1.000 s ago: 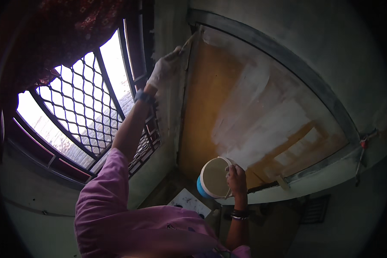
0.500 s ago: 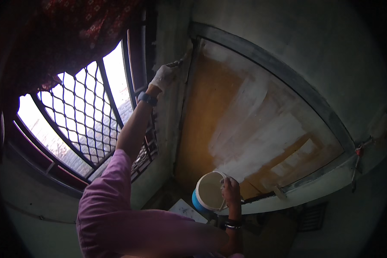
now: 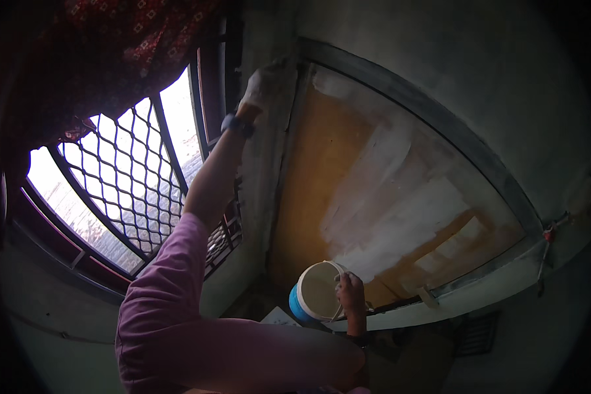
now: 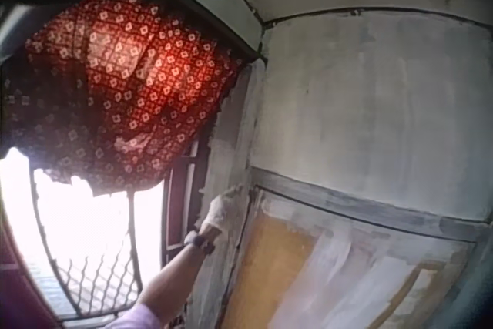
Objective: The person paints the surface of a wooden door with white paint using a paint brush.
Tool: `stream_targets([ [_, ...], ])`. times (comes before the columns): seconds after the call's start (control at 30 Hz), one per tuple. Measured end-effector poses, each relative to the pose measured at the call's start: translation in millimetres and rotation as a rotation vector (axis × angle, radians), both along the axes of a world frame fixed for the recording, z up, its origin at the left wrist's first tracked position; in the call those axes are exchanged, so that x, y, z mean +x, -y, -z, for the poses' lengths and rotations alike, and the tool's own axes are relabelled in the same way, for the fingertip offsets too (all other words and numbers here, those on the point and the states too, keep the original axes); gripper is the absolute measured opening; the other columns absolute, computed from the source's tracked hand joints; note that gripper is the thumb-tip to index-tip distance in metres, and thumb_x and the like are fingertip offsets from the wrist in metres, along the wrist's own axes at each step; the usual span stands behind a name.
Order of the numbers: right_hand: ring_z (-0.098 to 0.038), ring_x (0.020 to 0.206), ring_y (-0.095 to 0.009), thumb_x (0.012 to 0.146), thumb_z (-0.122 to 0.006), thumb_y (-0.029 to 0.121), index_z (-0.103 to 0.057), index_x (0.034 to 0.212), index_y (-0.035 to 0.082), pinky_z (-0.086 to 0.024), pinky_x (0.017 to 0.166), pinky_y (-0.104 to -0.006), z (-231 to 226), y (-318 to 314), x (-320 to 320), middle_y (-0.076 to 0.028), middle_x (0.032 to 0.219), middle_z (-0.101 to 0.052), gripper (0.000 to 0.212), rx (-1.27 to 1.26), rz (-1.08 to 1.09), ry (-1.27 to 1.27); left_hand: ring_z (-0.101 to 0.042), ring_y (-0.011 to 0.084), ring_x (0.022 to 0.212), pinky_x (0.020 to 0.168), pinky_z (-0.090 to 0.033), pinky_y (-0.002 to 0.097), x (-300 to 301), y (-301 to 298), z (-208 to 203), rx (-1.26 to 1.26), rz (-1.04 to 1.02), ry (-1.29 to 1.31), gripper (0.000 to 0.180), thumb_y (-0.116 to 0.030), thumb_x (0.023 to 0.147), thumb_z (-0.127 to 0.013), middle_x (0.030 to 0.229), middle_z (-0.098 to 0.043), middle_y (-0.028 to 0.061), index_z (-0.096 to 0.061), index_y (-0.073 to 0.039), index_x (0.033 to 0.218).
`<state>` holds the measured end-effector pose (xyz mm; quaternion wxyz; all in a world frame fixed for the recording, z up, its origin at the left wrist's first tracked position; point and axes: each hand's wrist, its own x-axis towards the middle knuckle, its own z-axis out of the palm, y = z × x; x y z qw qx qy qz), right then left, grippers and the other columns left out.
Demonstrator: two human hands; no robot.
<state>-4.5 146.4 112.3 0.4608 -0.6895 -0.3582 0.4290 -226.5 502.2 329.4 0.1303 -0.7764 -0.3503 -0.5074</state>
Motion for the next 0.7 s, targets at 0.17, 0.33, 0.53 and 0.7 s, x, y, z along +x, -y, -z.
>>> stream_targets([
  [0.17, -0.032, 0.037, -0.004, 0.088, -0.042, 0.026, -0.050, 0.079, 0.004, -0.024, 0.034, -0.0203, 18, 1, 2, 0.003, 0.053, -0.037, 0.025, 0.032, -0.050, -0.041, -0.059, 0.0328, 0.085, 0.069, -0.048, 0.0409, 3, -26, -12, -0.492, -0.070, -0.247, 0.045, -0.015, 0.084, -0.042, 0.100, -0.058, 0.0174, -0.033, -0.012, 0.128],
  [0.33, -0.031, 0.038, -0.004, 0.088, -0.043, 0.026, -0.050, 0.079, 0.004, -0.025, 0.034, -0.0199, 16, 4, 6, 0.003, 0.053, -0.036, 0.024, 0.003, 0.013, -0.064, -0.060, 0.0330, 0.085, 0.069, -0.049, 0.0390, 3, -2, -25, -0.120, -0.119, -0.072, 0.036, -0.020, 0.080, -0.050, 0.101, -0.059, 0.0163, -0.049, -0.010, 0.114],
  [0.53, -0.032, 0.038, -0.004, 0.088, -0.042, 0.026, -0.050, 0.080, 0.005, -0.025, 0.034, -0.0198, 24, 13, 7, 0.004, 0.053, -0.035, 0.024, -0.041, 0.052, -0.096, -0.060, 0.0313, 0.084, 0.070, -0.050, 0.0384, 6, -35, -27, -0.117, -0.211, -0.301, 0.033, -0.018, 0.075, -0.056, 0.096, -0.061, 0.0154, -0.056, -0.012, 0.108],
  [0.7, -0.032, 0.038, -0.004, 0.088, -0.042, 0.027, -0.050, 0.080, 0.005, -0.025, 0.034, -0.0204, 25, 14, 13, 0.004, 0.053, -0.036, 0.025, -0.010, 0.059, -0.053, -0.061, 0.0297, 0.083, 0.070, -0.050, 0.0373, 16, -26, -37, -0.464, -0.204, -0.391, 0.026, -0.017, 0.076, -0.055, 0.090, -0.063, 0.0130, -0.060, -0.010, 0.100],
])
